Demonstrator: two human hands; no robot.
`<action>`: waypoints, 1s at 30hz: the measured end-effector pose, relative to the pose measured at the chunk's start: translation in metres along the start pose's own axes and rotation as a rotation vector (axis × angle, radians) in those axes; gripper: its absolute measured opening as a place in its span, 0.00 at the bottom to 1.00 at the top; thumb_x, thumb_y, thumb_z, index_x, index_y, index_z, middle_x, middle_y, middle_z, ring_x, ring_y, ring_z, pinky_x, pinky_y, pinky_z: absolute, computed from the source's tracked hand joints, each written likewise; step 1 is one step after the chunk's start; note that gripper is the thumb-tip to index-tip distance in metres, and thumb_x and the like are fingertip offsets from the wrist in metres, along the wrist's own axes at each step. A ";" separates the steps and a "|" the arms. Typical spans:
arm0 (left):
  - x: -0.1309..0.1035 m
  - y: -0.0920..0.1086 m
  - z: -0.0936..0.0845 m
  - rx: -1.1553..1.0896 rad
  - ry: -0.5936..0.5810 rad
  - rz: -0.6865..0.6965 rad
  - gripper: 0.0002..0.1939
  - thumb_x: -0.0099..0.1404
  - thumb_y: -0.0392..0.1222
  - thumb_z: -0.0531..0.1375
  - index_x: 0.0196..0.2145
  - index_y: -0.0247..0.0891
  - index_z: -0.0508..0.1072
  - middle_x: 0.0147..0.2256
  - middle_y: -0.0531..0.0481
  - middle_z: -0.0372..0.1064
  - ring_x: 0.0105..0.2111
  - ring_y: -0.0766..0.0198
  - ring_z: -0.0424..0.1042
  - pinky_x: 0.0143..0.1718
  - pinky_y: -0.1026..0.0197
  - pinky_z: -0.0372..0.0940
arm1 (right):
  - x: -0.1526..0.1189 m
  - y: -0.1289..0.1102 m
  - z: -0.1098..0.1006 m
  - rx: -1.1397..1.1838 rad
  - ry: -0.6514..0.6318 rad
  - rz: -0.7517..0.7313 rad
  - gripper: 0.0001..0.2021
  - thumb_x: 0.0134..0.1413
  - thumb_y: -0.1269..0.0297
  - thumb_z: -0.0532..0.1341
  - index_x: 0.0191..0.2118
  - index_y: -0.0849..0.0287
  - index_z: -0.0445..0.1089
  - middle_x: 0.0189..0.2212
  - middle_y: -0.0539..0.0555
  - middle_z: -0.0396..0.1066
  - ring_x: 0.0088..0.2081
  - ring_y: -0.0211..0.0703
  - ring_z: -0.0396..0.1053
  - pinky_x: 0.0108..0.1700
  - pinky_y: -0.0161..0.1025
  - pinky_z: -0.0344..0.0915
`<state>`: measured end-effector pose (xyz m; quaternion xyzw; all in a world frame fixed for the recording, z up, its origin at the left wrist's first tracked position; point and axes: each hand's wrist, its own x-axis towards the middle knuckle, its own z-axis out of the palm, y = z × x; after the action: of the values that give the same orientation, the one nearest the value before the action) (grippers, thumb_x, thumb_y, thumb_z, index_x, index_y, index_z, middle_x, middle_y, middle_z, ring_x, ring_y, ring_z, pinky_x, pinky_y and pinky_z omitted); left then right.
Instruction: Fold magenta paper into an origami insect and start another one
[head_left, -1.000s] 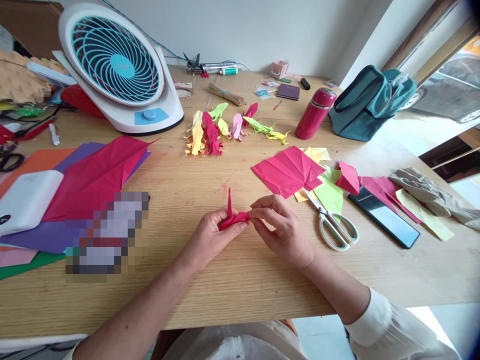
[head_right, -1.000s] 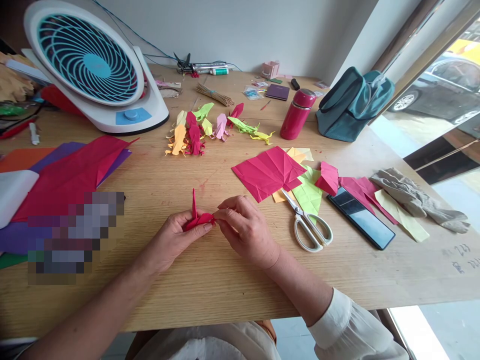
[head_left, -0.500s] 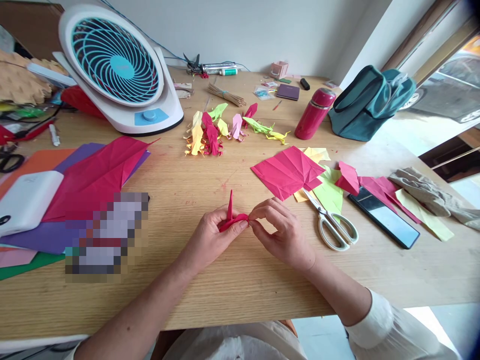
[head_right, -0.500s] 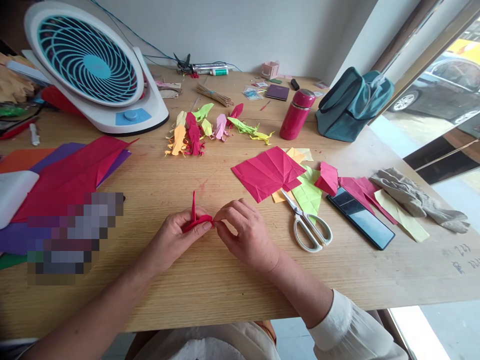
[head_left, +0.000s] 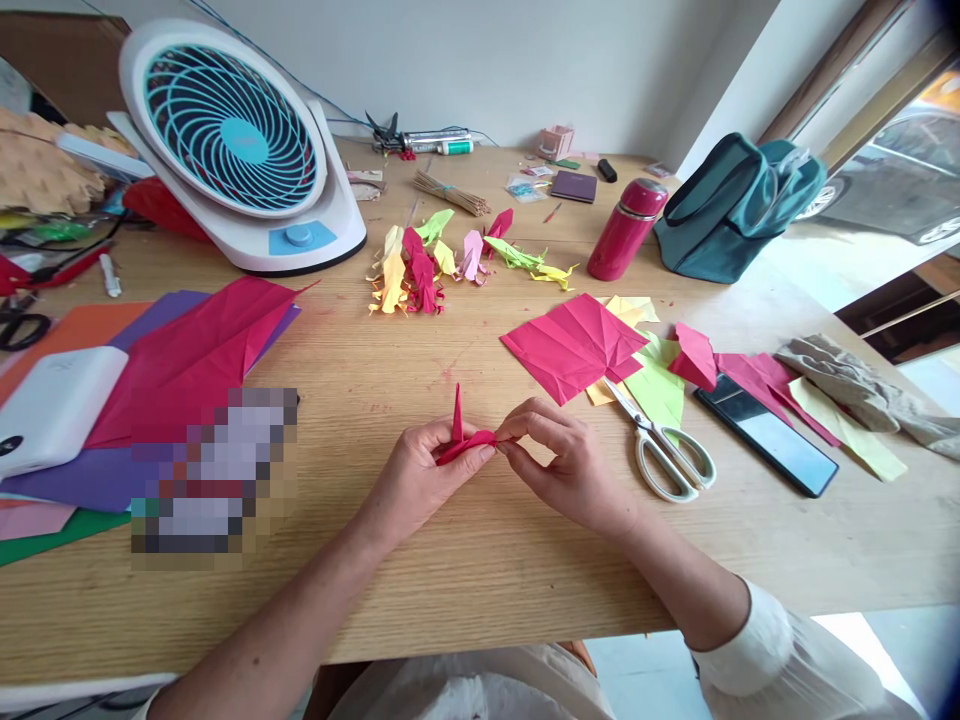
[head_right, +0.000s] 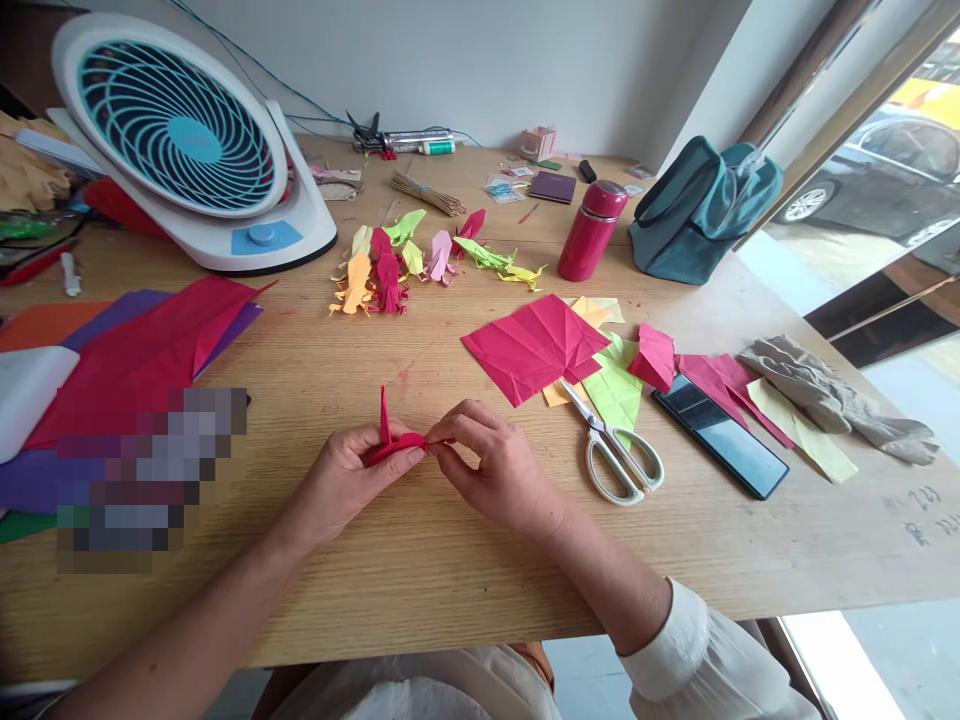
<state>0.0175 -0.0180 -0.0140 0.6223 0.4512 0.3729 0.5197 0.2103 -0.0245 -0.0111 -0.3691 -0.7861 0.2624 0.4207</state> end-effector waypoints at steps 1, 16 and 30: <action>0.000 0.000 0.000 0.014 0.002 -0.002 0.08 0.62 0.44 0.63 0.30 0.37 0.75 0.27 0.55 0.69 0.30 0.67 0.66 0.34 0.65 0.61 | 0.000 -0.001 0.001 -0.010 0.007 -0.001 0.06 0.63 0.74 0.58 0.39 0.56 0.70 0.35 0.55 0.71 0.37 0.42 0.70 0.38 0.40 0.68; 0.000 0.004 0.005 0.036 0.087 -0.016 0.08 0.60 0.44 0.63 0.32 0.37 0.73 0.27 0.55 0.68 0.28 0.68 0.64 0.33 0.66 0.61 | 0.000 -0.005 0.005 0.058 0.091 0.085 0.06 0.61 0.74 0.58 0.36 0.57 0.70 0.33 0.52 0.70 0.35 0.39 0.71 0.38 0.38 0.68; -0.001 0.003 0.005 0.148 0.147 0.092 0.05 0.62 0.41 0.63 0.30 0.38 0.71 0.29 0.54 0.69 0.30 0.67 0.66 0.36 0.65 0.61 | 0.001 -0.007 0.006 0.135 0.046 0.251 0.03 0.58 0.72 0.61 0.37 0.58 0.72 0.32 0.51 0.74 0.34 0.38 0.72 0.38 0.36 0.68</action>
<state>0.0223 -0.0206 -0.0119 0.6500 0.4854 0.4069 0.4200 0.2021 -0.0279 -0.0088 -0.4411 -0.7045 0.3569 0.4263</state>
